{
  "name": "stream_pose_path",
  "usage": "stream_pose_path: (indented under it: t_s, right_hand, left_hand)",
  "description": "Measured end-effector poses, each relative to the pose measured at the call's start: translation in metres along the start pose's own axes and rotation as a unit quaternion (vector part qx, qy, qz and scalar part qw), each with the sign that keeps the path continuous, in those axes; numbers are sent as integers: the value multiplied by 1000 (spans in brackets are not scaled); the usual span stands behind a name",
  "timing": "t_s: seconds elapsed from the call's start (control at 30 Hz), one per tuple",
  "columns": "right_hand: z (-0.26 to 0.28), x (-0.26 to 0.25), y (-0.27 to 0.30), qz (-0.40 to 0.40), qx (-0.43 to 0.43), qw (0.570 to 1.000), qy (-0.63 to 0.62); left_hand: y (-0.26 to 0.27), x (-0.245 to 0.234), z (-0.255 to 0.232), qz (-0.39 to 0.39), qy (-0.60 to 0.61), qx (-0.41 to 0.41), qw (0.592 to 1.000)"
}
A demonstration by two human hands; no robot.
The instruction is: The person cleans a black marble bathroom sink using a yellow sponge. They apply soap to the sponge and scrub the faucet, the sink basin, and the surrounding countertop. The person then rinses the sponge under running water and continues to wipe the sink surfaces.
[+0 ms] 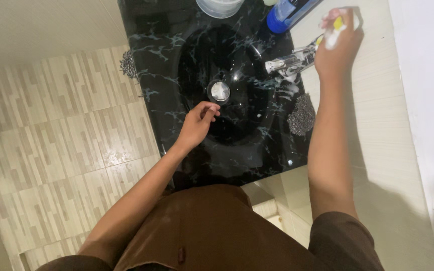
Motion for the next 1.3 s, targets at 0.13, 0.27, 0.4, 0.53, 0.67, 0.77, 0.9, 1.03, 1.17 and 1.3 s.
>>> stream_pose_path:
  t_s: [0.13,0.27,0.4,0.53,0.67,0.77,0.9,1.03,1.17,1.3]
  right_hand:
    - [14,5,8,-6,-81,979,185]
    - [13,2,15,-40,-75,991,105]
    - [0,-1,25,-116,-62,991,34]
    - [-33,5,34,-77,125,985,-91]
    - [-46,10,45,-97,137,964,-204]
    - [-55,15,62,-170,97,960,-202]
    - [-70,25,83,-238,164,945,-150]
    - [-18,29,88,-222,53,973,30]
    - [9,24,81,-123,38,983,133]
    - [38,31,79,-20,-51,985,165]
  left_hand:
    - [-2,9,4,16,8,-6,1000]
    - [-3,6,3,11,-1,-5,1000]
    - [-2,3,5,2,13,-6,1000]
    - [2,5,4,7,3,-10,1000]
    - [5,10,-3,19,5,-2,1000]
    - [8,11,-3,22,9,6,1000]
    - [7,9,-2,19,1,12,1000]
    - [8,7,-2,18,-6,8,1000]
    - [10,7,0,19,-10,6,1000]
    - [11,4,2,16,8,9,1000]
Point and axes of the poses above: each hand's wrist, its own y-axis away from the middle knuckle, its own x-axis out of the palm, z = x × y, the point moved 8 cm from there along -y, towards the middle knuckle, and after that the axes turned 5 degrees about y, right-handed, at the moved point
